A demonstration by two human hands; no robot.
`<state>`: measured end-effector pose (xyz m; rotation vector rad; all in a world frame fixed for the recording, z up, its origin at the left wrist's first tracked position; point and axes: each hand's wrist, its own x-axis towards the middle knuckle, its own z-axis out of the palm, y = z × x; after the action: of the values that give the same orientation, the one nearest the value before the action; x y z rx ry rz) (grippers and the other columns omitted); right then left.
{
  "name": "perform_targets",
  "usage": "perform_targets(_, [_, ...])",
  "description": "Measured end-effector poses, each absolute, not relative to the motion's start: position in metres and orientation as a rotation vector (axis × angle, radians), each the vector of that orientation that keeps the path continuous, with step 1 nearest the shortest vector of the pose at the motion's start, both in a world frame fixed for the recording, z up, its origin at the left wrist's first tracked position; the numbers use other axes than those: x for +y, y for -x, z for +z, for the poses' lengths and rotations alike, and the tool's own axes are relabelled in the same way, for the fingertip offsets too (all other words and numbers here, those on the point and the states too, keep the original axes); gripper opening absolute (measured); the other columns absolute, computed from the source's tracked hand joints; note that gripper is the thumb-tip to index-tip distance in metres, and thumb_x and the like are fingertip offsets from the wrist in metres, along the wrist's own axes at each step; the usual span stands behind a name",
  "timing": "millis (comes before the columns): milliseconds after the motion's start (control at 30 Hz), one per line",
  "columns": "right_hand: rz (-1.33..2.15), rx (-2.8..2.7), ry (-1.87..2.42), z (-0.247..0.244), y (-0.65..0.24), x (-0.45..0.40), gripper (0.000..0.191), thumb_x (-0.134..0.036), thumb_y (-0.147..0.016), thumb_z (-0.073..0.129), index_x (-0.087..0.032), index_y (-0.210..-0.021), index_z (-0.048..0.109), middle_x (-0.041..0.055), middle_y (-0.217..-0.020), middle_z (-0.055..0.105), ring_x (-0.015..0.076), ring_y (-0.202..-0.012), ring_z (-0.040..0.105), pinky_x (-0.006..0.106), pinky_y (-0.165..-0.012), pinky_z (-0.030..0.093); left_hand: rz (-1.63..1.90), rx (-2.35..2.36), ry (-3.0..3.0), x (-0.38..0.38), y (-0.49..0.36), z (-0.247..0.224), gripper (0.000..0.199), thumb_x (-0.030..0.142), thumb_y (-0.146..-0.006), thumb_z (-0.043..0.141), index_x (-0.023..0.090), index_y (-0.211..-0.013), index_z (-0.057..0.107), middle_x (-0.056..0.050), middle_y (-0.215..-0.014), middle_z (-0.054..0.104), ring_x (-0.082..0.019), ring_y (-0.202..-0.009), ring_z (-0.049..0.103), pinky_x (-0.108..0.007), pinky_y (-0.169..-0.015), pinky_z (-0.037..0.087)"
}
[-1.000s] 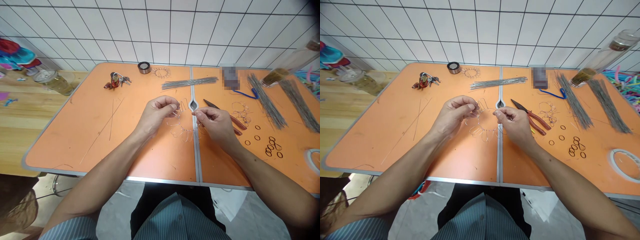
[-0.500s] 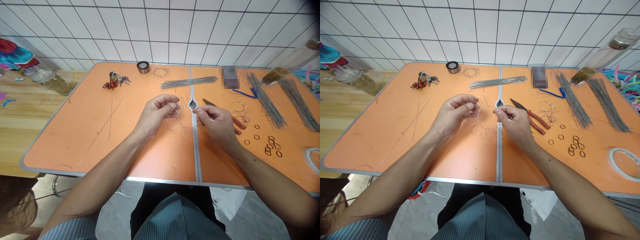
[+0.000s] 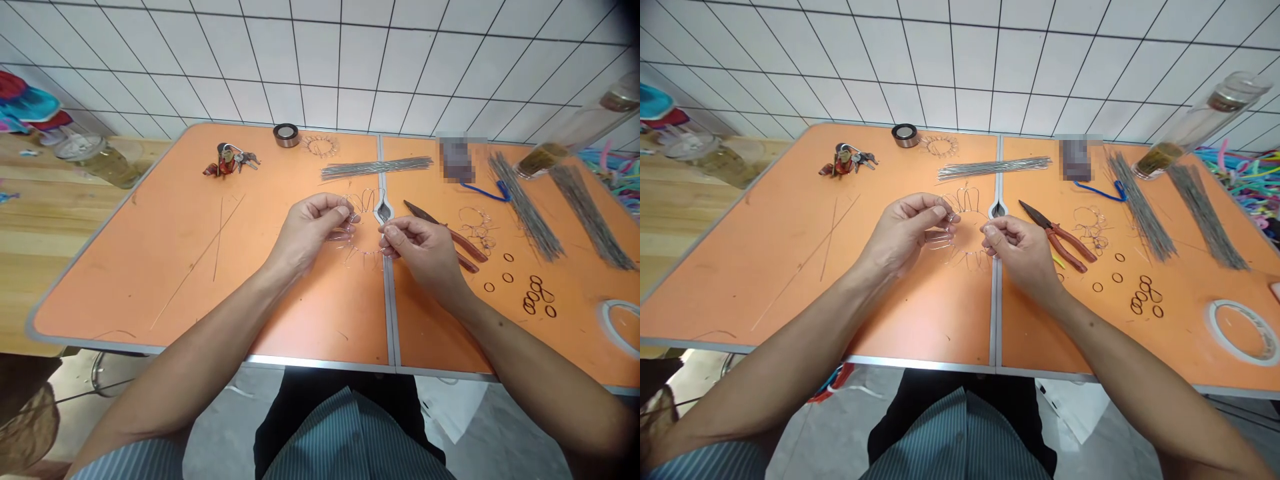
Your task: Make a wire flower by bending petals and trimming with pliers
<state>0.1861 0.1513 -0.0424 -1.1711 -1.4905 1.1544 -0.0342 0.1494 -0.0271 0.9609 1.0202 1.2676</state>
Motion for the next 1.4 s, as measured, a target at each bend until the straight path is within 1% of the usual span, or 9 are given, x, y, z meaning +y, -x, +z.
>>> perform_targets(67, [1.170, -1.524, 1.156, -0.043, -0.186, 0.152, 0.024, -0.044, -0.096, 0.082, -0.020, -0.092, 0.079, 0.0036, -0.080, 0.076, 0.0161, -0.072, 0.070, 0.030, -0.068, 0.060, 1.255, 1.043, -0.963, 0.149, 0.034, -0.026, 0.020, 0.034, -0.083, 0.087, 0.018, -0.087, 0.076, -0.005, -0.089, 0.080, -0.014, -0.073, 0.072, -0.026, -0.069, 0.062])
perform_targets(167, [1.158, -1.519, 1.148, -0.042, -0.186, 0.152, 0.020, -0.041, -0.095, 0.082, -0.021, -0.101, 0.079, 0.0037, -0.086, 0.077, 0.0170, -0.078, 0.072, 0.031, -0.072, 0.062, 1.211, 1.053, -0.979, 0.148, 0.033, -0.025, 0.021, 0.034, -0.083, 0.088, 0.018, -0.086, 0.075, -0.005, -0.088, 0.080, -0.014, -0.071, 0.072, -0.026, -0.067, 0.061])
perform_targets(300, [1.082, -1.510, 1.152, -0.039, -0.185, 0.152, 0.022, -0.037, -0.093, 0.083, -0.022, -0.109, 0.080, 0.0035, -0.093, 0.078, 0.0174, -0.083, 0.073, 0.033, -0.078, 0.063, 1.140, 1.037, -1.014, 0.147, 0.030, -0.027, 0.018, 0.033, -0.084, 0.086, 0.018, -0.085, 0.075, -0.005, -0.084, 0.079, -0.013, -0.066, 0.070, -0.024, -0.063, 0.058])
perform_targets(567, [1.050, -1.515, 1.126, -0.041, -0.182, 0.152, 0.012, -0.033, -0.088, 0.083, -0.024, -0.096, 0.080, 0.0035, -0.093, 0.079, 0.0180, -0.082, 0.071, 0.035, -0.080, 0.063, 1.108, 1.047, -0.985, 0.146, 0.028, -0.030, 0.017, 0.030, -0.083, 0.086, 0.017, -0.085, 0.075, -0.005, -0.082, 0.078, -0.013, -0.064, 0.069, -0.025, -0.062, 0.058])
perform_targets(733, [1.044, -1.521, 1.125, -0.040, -0.183, 0.152, 0.011, -0.031, -0.088, 0.084, -0.024, -0.096, 0.080, 0.0029, -0.092, 0.078, 0.0176, -0.081, 0.071, 0.034, -0.078, 0.061, 1.118, 1.047, -0.962, 0.146, 0.028, -0.030, 0.016, 0.029, -0.083, 0.086, 0.017, -0.084, 0.075, -0.005, -0.081, 0.078, -0.012, -0.062, 0.068, -0.024, -0.061, 0.057])
perform_targets(867, [1.088, -1.506, 1.153, -0.037, -0.184, 0.152, 0.014, -0.037, -0.091, 0.083, -0.024, -0.094, 0.078, 0.0019, -0.086, 0.075, 0.0170, -0.076, 0.070, 0.034, -0.075, 0.062, 1.103, 1.048, -0.972, 0.146, 0.029, -0.028, 0.018, 0.030, -0.081, 0.087, 0.017, -0.083, 0.074, -0.005, -0.080, 0.078, -0.012, -0.061, 0.067, -0.025, -0.060, 0.056])
perform_targets(1000, [1.147, -1.472, 1.133, -0.035, -0.185, 0.152, 0.019, -0.041, -0.094, 0.082, -0.023, -0.092, 0.076, 0.0023, -0.087, 0.076, 0.0157, -0.074, 0.069, 0.033, -0.074, 0.063, 1.100, 1.048, -0.984, 0.146, 0.028, -0.027, 0.018, 0.030, -0.081, 0.088, 0.017, -0.082, 0.074, -0.005, -0.081, 0.078, -0.012, -0.060, 0.067, -0.026, -0.059, 0.056])
perform_targets(1200, [1.153, -1.482, 1.119, -0.035, -0.186, 0.152, 0.017, -0.039, -0.095, 0.080, -0.023, -0.092, 0.076, 0.0027, -0.089, 0.077, 0.0156, -0.076, 0.070, 0.032, -0.075, 0.062, 1.107, 1.056, -0.978, 0.146, 0.029, -0.027, 0.019, 0.030, -0.081, 0.088, 0.017, -0.082, 0.075, -0.005, -0.081, 0.078, -0.013, -0.060, 0.067, -0.025, -0.059, 0.056])
perform_targets(1400, [1.118, -1.511, 1.108, -0.032, -0.185, 0.151, 0.014, -0.036, -0.095, 0.078, -0.024, -0.090, 0.074, 0.0012, -0.084, 0.073, 0.0159, -0.077, 0.069, 0.033, -0.077, 0.063, 1.105, 1.081, -0.977, 0.146, 0.029, -0.027, 0.019, 0.031, -0.081, 0.089, 0.018, -0.082, 0.075, -0.005, -0.081, 0.078, -0.013, -0.060, 0.067, -0.026, -0.059, 0.055])
